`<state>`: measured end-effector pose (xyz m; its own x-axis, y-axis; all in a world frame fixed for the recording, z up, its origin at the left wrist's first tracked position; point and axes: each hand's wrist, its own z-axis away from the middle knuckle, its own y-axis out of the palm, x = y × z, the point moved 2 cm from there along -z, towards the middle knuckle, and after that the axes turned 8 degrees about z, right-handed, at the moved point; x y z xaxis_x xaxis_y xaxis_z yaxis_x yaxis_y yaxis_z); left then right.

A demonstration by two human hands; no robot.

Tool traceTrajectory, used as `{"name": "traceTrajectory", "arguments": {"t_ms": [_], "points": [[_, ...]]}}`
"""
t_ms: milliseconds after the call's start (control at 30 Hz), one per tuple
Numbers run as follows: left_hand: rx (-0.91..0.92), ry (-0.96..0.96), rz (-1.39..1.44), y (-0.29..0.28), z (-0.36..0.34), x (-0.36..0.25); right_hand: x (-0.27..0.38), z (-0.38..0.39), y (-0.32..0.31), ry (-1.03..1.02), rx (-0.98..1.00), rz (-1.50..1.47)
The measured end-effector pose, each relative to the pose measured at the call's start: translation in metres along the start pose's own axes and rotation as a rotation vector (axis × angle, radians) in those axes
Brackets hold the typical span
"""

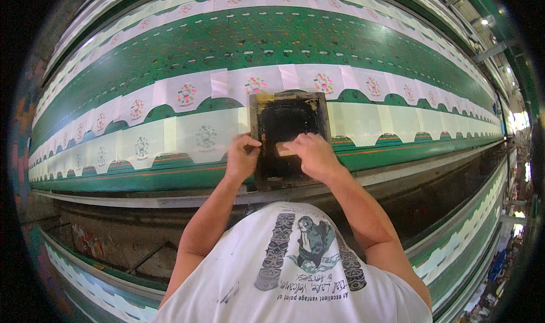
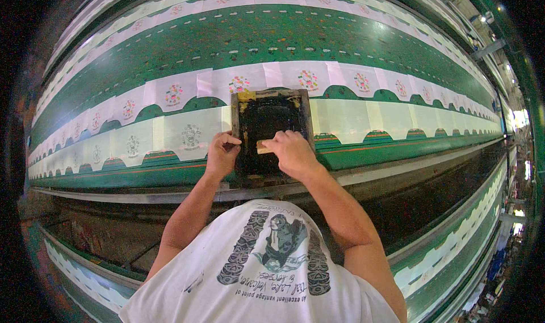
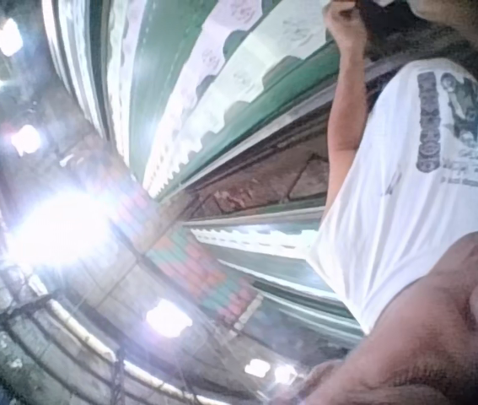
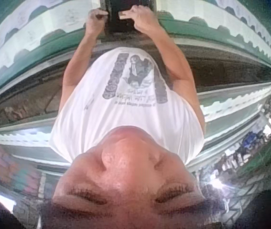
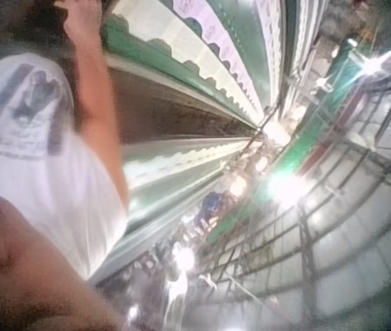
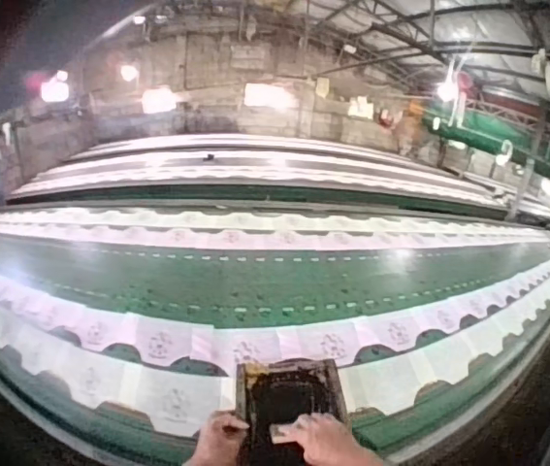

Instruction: The person repeatedly rubs a dark ink pad with a small wooden block over a long roll of patterned fabric on a green conveyor belt. The person holds the pad with both hands and moves it back and forth along the fabric surface.

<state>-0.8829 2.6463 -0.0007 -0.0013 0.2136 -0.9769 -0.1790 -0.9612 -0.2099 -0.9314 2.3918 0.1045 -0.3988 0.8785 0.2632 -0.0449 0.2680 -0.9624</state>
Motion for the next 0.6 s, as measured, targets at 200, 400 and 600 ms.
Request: {"name": "traceTrajectory", "arguments": {"t_ms": [200,400,600], "points": [[-0.099,0.051,0.059,0.011,0.010,0.003,0.035,0.048,0.010,-0.010,-0.071,0.019],[-0.166,0.124,-0.022,0.021,0.025,0.000,0.040,0.074,0.010,0.036,-0.066,-0.109],[-0.190,0.099,-0.055,0.031,0.033,-0.013,-0.002,0.111,0.010,0.308,-0.334,-0.159]]}}
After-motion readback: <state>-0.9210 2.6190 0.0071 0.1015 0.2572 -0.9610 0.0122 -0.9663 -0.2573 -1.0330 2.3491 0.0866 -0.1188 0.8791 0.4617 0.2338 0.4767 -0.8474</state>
